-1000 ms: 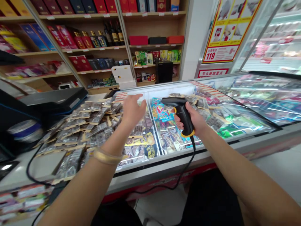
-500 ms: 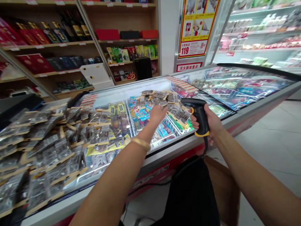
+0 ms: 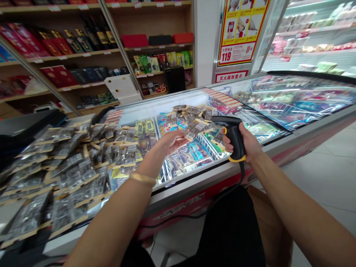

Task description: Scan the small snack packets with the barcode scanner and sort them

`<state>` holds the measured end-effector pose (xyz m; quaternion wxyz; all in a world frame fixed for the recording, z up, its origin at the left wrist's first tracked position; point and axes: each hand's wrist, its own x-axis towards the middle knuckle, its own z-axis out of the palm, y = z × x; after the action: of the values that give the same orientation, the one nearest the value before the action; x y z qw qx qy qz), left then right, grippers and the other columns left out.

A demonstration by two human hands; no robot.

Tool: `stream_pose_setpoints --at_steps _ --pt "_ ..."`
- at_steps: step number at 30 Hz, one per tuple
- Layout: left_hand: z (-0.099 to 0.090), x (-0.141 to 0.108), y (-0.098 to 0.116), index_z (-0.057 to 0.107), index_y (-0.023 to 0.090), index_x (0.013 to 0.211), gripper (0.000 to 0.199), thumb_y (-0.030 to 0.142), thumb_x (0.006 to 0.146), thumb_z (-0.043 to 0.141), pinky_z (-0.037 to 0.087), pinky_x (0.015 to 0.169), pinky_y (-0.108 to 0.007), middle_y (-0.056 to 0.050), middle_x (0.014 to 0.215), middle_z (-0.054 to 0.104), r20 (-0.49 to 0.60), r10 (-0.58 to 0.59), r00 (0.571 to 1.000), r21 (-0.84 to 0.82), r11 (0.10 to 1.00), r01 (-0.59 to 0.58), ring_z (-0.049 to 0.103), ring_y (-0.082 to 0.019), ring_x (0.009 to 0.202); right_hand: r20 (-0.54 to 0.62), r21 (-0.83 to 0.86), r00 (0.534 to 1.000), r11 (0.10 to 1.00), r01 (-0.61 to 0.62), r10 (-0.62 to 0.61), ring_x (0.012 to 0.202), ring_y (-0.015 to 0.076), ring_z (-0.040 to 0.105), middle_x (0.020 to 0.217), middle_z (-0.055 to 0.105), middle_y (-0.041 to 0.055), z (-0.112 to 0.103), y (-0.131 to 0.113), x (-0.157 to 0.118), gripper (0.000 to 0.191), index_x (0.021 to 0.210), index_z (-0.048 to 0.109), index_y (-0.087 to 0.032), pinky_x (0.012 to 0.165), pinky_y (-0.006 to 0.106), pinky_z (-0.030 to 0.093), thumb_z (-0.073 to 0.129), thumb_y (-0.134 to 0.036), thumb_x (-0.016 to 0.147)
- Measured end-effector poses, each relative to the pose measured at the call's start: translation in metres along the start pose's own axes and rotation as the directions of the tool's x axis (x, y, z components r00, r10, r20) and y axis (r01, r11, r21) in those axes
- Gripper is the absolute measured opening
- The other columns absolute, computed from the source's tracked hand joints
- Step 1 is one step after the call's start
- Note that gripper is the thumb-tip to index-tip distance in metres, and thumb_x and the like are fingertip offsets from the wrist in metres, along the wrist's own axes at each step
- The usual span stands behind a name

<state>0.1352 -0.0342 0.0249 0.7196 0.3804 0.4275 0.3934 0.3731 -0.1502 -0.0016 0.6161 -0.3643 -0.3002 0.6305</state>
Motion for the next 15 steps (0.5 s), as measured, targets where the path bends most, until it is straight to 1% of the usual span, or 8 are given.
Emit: stream_pose_setpoints --at_steps 2,4,6,8,9,11,15 --pt "-0.015 -0.007 0.003 0.061 0.012 0.073 0.021 -0.009 0.076 0.062 0.062 0.093 -0.03 -0.003 0.072 0.068 -0.021 0.03 0.999 0.025 0.999 -0.029 0.069 -0.01 0.069 0.029 0.008 0.999 1.0 -0.029 0.029 0.046 0.0107 0.044 0.063 0.053 0.0005 0.011 0.007 0.006 0.055 0.095 0.065 -0.016 0.042 0.022 0.04 0.049 -0.068 0.095" --pt "-0.024 -0.011 0.002 0.062 0.012 0.078 0.02 -0.009 0.078 0.06 0.061 0.094 -0.029 -0.004 0.077 0.071 -0.068 0.084 0.994 0.02 0.996 -0.083 0.071 -0.01 0.072 0.058 0.012 0.996 0.998 -0.064 0.063 0.046 0.0106 0.045 0.063 0.054 0.0001 0.024 0.015 0.012 0.054 0.096 0.065 -0.017 0.042 0.022 0.041 0.05 -0.069 0.094" --pt "-0.028 -0.011 -0.003 0.061 0.012 0.084 0.021 -0.009 0.08 0.059 0.061 0.094 -0.031 -0.004 0.076 0.072 -0.156 0.14 0.978 0.027 0.99 -0.137 0.071 -0.009 0.071 0.091 0.0 0.991 0.995 -0.104 0.103 0.046 0.011 0.045 0.063 0.053 -0.0004 0.037 0.023 0.017 0.054 0.1 0.064 -0.017 0.041 0.022 0.041 0.051 -0.069 0.093" --pt "-0.029 -0.009 -0.008 0.059 0.014 0.089 0.024 -0.009 0.081 0.059 0.062 0.093 -0.034 0.0 0.071 0.071 -0.229 0.182 0.956 0.027 0.983 -0.181 0.071 -0.009 0.068 0.113 -0.03 0.982 0.988 -0.152 0.155 0.046 0.0114 0.045 0.062 0.053 -0.0006 0.049 0.028 0.019 0.054 0.104 0.064 -0.017 0.039 0.021 0.041 0.052 -0.069 0.093" --pt "-0.029 -0.008 -0.011 0.059 0.015 0.091 0.025 -0.009 0.081 0.059 0.061 0.094 -0.035 0.001 0.071 0.071 -0.24 0.197 0.95 0.023 0.98 -0.197 0.07 -0.008 0.068 0.115 -0.051 0.976 0.982 -0.181 0.185 0.045 0.0116 0.045 0.061 0.053 -0.0006 0.053 0.031 0.02 0.054 0.105 0.064 -0.017 0.039 0.021 0.041 0.052 -0.069 0.093" --pt "-0.029 -0.008 -0.014 0.061 0.015 0.093 0.025 -0.008 0.082 0.058 0.06 0.098 -0.036 0.002 0.073 0.072 -0.23 0.216 0.949 0.012 0.976 -0.22 0.07 -0.007 0.07 0.1 -0.091 0.967 0.97 -0.227 0.236 0.044 0.0115 0.045 0.06 0.054 -0.0008 0.059 0.034 0.02 0.054 0.107 0.064 -0.016 0.037 0.021 0.04 0.052 -0.068 0.094" --pt "-0.03 -0.009 -0.015 0.066 0.013 0.088 0.021 -0.006 0.082 0.059 0.057 0.104 -0.039 0.001 0.076 0.073 -0.208 0.225 0.952 0.005 0.973 -0.229 0.069 -0.007 0.072 0.073 -0.124 0.958 0.956 -0.266 0.276 0.042 0.0115 0.046 0.059 0.054 -0.0008 0.061 0.035 0.019 0.054 0.108 0.064 -0.016 0.036 0.021 0.041 0.05 -0.067 0.095"
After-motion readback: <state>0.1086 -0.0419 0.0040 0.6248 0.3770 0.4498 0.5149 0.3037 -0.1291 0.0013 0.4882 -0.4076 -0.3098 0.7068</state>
